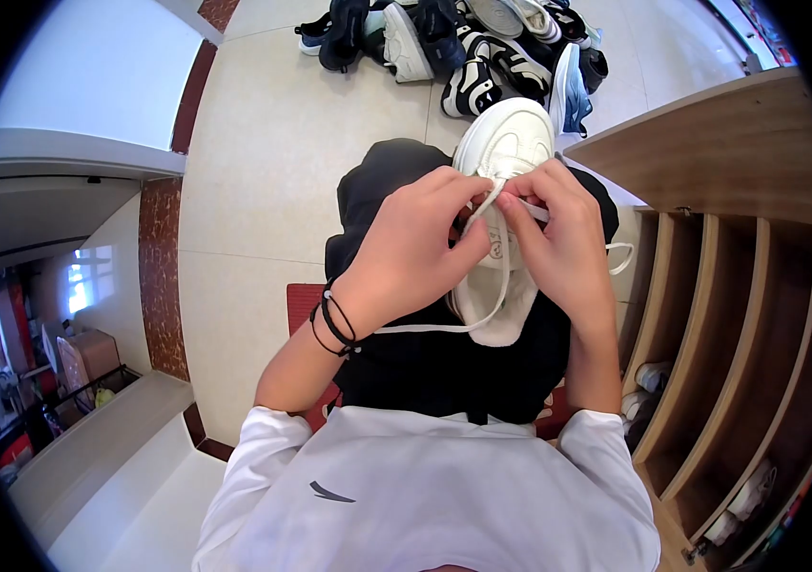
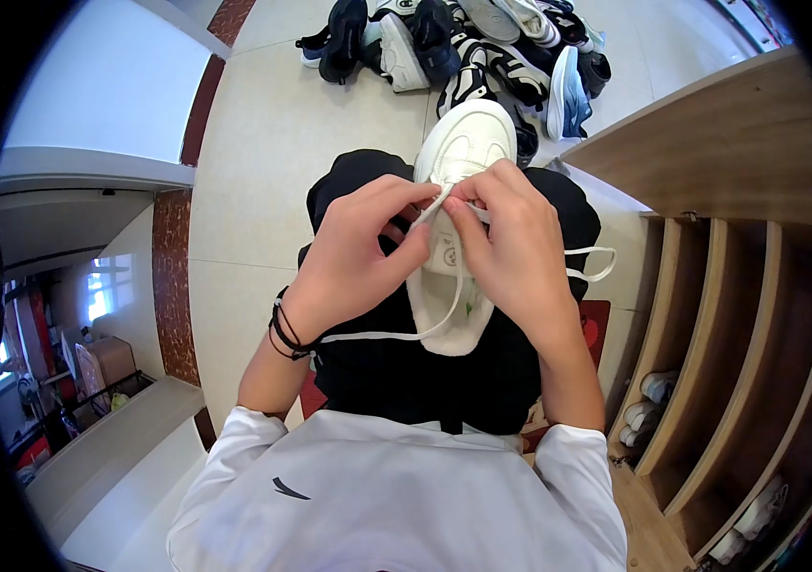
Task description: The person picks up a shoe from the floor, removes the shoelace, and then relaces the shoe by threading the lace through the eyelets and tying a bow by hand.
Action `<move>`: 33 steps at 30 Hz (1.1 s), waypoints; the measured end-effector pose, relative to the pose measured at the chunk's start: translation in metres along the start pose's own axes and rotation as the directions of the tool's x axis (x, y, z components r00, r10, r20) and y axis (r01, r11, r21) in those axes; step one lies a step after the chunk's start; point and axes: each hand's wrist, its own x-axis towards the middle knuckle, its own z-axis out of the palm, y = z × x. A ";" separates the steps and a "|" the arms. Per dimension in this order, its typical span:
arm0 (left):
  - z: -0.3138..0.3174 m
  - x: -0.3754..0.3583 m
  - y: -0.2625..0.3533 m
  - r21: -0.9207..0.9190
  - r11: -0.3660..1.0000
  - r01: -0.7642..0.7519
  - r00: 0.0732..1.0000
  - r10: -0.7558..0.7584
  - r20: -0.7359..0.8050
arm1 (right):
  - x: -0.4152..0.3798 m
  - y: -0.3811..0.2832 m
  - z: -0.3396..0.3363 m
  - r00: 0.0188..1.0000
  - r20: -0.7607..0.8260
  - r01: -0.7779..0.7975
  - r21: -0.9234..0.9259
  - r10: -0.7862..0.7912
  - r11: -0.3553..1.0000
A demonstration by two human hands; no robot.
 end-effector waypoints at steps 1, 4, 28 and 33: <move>0.001 0.001 -0.002 -0.085 0.996 -0.004 0.999 0.001 -0.035 | 0.001 0.000 0.002 1.000 -0.001 -0.010 -0.018 0.010 1.000; -0.001 0.009 -0.009 -0.149 0.989 -0.020 0.998 0.011 -0.058 | 0.000 0.001 0.003 1.000 -0.005 -0.003 -0.015 0.003 1.000; -0.166 -0.092 -0.114 -0.324 0.919 0.223 0.772 -0.369 -0.517 | -0.037 0.006 -0.070 0.999 0.023 0.021 0.185 -0.026 0.983; -0.210 -0.138 -0.138 -0.411 0.891 0.193 0.729 -0.411 -0.547 | -0.044 -0.003 -0.047 0.990 -0.018 0.142 0.177 -0.141 0.974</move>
